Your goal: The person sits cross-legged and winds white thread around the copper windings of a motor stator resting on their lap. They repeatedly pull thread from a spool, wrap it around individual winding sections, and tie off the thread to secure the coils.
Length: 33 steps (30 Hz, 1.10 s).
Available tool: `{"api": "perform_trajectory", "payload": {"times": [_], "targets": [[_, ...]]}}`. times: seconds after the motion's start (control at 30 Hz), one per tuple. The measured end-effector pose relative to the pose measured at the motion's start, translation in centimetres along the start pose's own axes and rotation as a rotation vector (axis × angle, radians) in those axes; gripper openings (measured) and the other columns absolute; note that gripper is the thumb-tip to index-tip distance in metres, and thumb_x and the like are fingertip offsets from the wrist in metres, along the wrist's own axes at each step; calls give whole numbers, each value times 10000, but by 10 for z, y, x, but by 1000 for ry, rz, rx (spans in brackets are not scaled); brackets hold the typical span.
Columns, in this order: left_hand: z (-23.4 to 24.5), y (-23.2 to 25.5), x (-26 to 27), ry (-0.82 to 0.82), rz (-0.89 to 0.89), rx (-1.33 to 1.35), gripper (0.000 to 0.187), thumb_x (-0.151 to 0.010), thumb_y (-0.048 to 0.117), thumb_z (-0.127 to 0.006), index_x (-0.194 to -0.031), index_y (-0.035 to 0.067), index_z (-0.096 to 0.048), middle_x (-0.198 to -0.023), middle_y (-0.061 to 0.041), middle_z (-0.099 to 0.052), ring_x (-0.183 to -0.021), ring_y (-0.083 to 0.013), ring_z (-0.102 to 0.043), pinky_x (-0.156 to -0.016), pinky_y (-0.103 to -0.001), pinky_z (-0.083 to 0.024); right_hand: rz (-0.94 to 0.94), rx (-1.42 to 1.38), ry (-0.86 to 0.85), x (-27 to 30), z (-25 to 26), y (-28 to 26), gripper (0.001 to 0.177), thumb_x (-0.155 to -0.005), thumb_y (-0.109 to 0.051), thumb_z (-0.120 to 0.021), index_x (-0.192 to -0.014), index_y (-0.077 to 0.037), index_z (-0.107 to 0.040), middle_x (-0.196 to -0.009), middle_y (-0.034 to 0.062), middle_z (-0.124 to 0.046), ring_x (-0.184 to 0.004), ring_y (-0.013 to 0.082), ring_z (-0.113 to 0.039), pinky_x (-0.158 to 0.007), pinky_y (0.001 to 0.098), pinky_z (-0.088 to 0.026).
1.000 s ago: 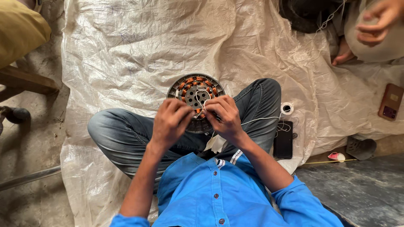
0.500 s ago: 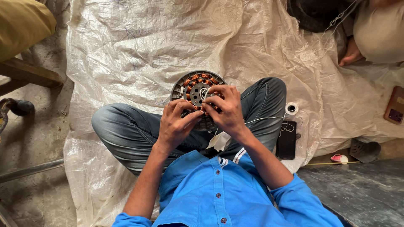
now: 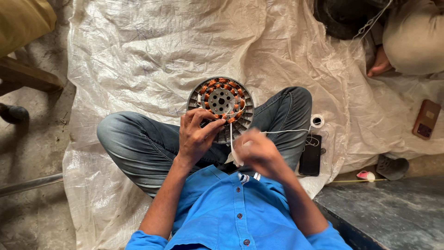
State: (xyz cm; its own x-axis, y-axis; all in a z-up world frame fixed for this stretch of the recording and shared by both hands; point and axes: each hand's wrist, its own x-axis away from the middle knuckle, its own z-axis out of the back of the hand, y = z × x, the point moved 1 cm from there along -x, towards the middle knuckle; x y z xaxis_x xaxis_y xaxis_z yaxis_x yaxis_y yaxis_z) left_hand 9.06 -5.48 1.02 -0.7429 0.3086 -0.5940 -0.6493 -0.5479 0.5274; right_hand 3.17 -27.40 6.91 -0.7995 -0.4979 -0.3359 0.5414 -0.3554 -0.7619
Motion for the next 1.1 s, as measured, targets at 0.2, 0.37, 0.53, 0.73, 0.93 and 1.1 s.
{"api": "perform_trajectory", "payload": {"times": [0.2, 0.37, 0.53, 0.73, 0.93, 1.1], "targets": [[-3, 0, 4, -14, 9, -7, 251, -845, 214, -846, -1088, 213, -785, -1093, 33, -628, -1158, -214, -546, -901, -397, -401, -118, -551, 325, 35, 35, -89, 427, -878, -459, -709, -980, -48, -659, -930, 71, -690, -805, 190, -647, -750, 359, -546], [-1, 1, 3, 11, 5, -18, 251, -852, 226, -839, -1095, 225, -779, -1103, 41, -616, -1172, -206, -542, -931, -397, -415, -257, 397, 253, -12, 46, -36, 274, -909, -308, -758, -1022, -65, -701, -998, 69, -698, -980, 270, -655, -890, 398, -504], [-3, 0, 4, 1, 13, -27, 257, -848, 230, -838, -1100, 225, -787, -1100, 41, -617, -1160, -204, -541, -910, -397, -409, -295, 649, 272, -11, -31, 21, 368, -802, -303, -845, -1032, -40, -729, -970, 97, -671, -899, 293, -608, -770, 429, -451], [-6, -2, 7, 32, 12, 2, 253, -850, 237, -840, -1098, 229, -785, -1104, 49, -621, -1172, -198, -535, -939, -395, -416, -135, 597, 279, -5, -43, 17, 174, -859, -99, -770, -1030, -91, -741, -952, 31, -645, -899, 231, -589, -793, 387, -449], [-7, -3, 9, 50, 15, 23, 250, -856, 236, -849, -1096, 217, -783, -1105, 51, -624, -1184, -194, -535, -966, -397, -414, -130, 516, 240, -8, -43, 6, 150, -844, -88, -783, -986, -69, -738, -832, 38, -629, -782, 233, -568, -698, 381, -446], [-5, -1, 7, 58, 8, 34, 254, -852, 228, -839, -1097, 205, -774, -1110, 48, -628, -1199, -205, -536, -997, -411, -415, -145, 400, 169, -10, -38, 8, 118, -862, -71, -769, -957, -33, -710, -769, 70, -582, -703, 237, -563, -620, 372, -465]]}}
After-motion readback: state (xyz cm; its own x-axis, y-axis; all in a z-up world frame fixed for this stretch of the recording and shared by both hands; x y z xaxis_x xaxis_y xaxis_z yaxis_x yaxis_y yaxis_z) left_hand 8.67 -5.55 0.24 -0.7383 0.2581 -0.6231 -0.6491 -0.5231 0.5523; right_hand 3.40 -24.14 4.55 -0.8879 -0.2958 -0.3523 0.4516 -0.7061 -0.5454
